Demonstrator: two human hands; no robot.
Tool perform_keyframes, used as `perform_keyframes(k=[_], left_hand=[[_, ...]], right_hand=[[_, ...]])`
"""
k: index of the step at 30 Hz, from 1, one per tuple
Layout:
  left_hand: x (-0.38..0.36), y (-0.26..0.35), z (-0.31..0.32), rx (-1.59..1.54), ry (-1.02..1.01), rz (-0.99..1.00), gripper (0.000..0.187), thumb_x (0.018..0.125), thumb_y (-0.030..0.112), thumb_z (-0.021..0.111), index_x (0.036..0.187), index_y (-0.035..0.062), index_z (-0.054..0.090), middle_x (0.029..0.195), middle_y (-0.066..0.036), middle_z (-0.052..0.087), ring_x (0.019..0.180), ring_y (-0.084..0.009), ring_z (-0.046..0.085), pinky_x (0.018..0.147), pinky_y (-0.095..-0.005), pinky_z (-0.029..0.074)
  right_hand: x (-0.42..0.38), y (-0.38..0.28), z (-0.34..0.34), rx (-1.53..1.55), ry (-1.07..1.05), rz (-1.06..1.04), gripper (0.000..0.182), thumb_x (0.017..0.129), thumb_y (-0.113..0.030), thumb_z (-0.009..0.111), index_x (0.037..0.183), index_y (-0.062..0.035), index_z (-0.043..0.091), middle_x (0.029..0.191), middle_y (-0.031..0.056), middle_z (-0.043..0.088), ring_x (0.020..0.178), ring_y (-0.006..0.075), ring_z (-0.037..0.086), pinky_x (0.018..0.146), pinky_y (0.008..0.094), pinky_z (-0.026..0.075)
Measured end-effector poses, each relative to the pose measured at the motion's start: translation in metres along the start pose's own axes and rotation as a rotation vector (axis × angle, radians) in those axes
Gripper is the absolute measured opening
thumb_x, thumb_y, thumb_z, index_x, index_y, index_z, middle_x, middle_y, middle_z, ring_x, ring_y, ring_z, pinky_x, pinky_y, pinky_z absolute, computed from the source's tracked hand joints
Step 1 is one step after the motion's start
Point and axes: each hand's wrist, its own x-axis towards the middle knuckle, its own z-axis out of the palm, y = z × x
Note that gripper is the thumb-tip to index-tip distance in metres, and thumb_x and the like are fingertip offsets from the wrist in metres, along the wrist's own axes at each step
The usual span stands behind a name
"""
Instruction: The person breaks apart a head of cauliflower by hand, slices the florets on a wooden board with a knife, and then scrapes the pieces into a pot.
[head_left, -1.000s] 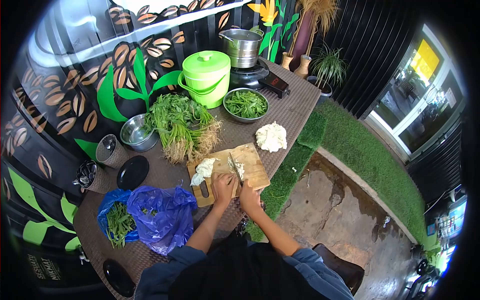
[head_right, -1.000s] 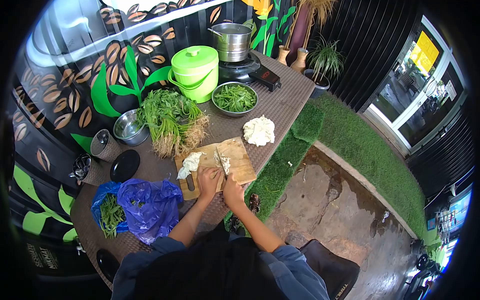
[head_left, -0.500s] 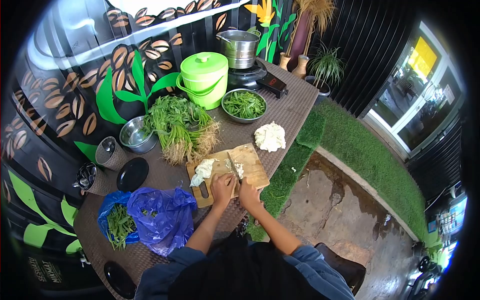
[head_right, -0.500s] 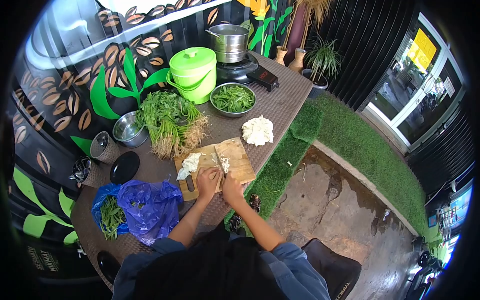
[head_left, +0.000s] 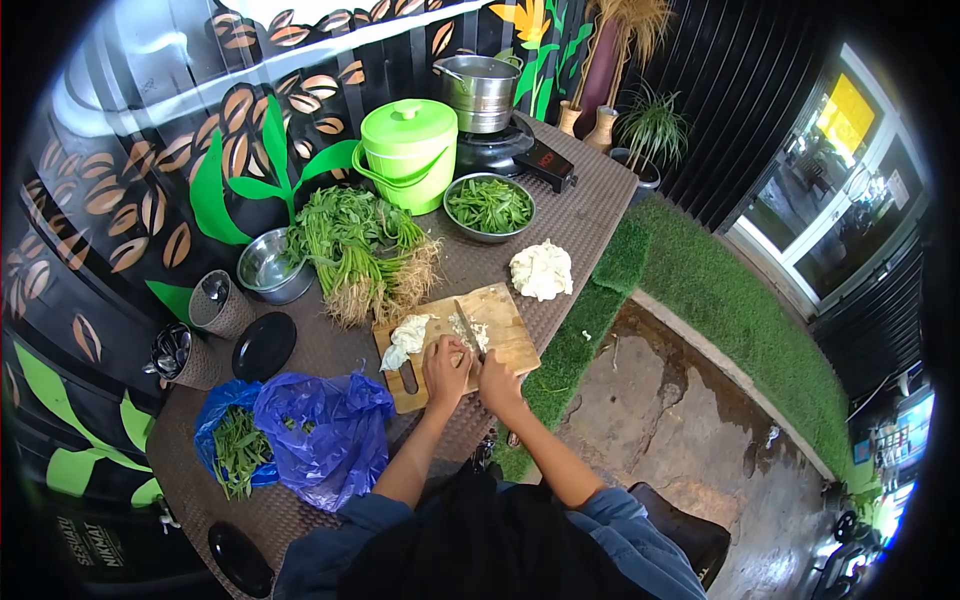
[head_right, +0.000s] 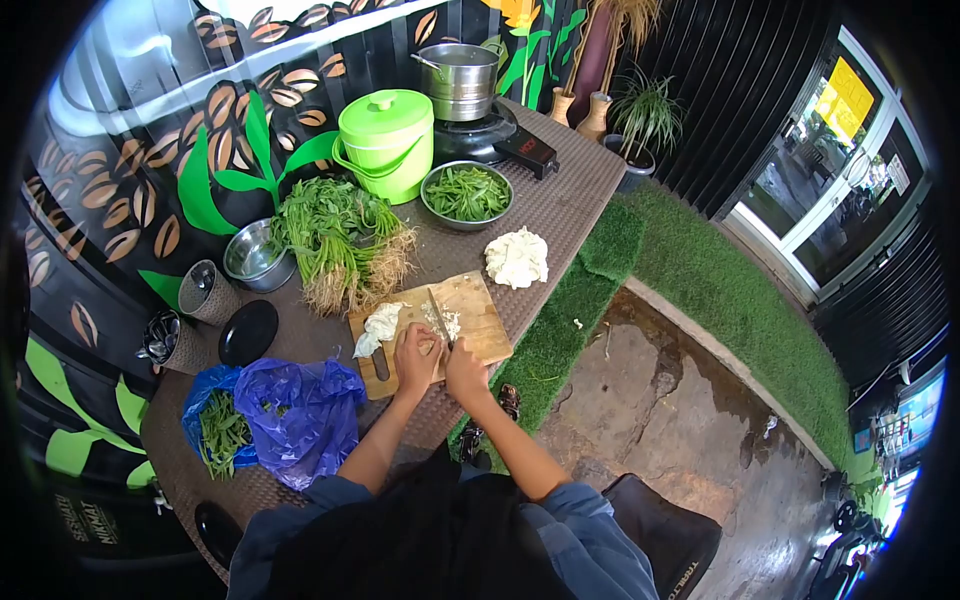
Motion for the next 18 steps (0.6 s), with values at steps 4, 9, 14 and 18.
perform_keyframes(k=[4, 9, 14, 18], left_hand=[[0.000, -0.011, 0.007, 0.036, 0.020, 0.058, 0.024, 0.075, 0.009, 0.071, 0.091, 0.0051, 0.053, 0.083, -0.009, 0.060, 0.080, -0.0239, 0.062, 0.069, -0.0342, 0.046], [-0.001, -0.008, 0.008, -0.085, 0.011, -0.065, 0.020, 0.074, 0.010, 0.069, 0.088, 0.0069, 0.054, 0.079, -0.005, 0.065, 0.087, -0.0277, 0.056, 0.075, -0.0396, 0.044], [-0.002, -0.015, 0.010, -0.044, 0.020, 0.037, 0.024, 0.076, 0.008, 0.071, 0.092, 0.0048, 0.054, 0.087, -0.011, 0.058, 0.078, -0.0249, 0.062, 0.066, -0.0334, 0.048], [0.000, -0.009, 0.007, -0.088, 0.031, -0.026, 0.019, 0.075, 0.009, 0.068, 0.089, 0.0064, 0.055, 0.079, -0.007, 0.064, 0.084, -0.0300, 0.057, 0.072, -0.0407, 0.044]], right_hand=[[-0.002, 0.001, -0.008, 0.036, -0.001, -0.031, 0.033, 0.093, -0.030, 0.044, 0.103, 0.0013, 0.045, 0.083, 0.0302, 0.062, 0.082, 0.0461, 0.063, 0.071, 0.0518, 0.051], [-0.013, 0.000, 0.016, 0.002, 0.083, -0.011, 0.029, 0.092, -0.024, 0.046, 0.104, 0.0014, 0.042, 0.082, 0.0275, 0.064, 0.078, 0.0424, 0.065, 0.067, 0.0481, 0.054], [-0.002, 0.003, -0.004, 0.004, 0.021, -0.052, 0.028, 0.091, -0.023, 0.046, 0.105, 0.0011, 0.041, 0.081, 0.0279, 0.064, 0.078, 0.0423, 0.065, 0.067, 0.0487, 0.054], [-0.017, -0.004, -0.006, 0.061, -0.019, 0.015, 0.031, 0.092, -0.027, 0.046, 0.105, 0.0008, 0.042, 0.087, 0.0305, 0.062, 0.084, 0.0465, 0.062, 0.074, 0.0533, 0.049]])
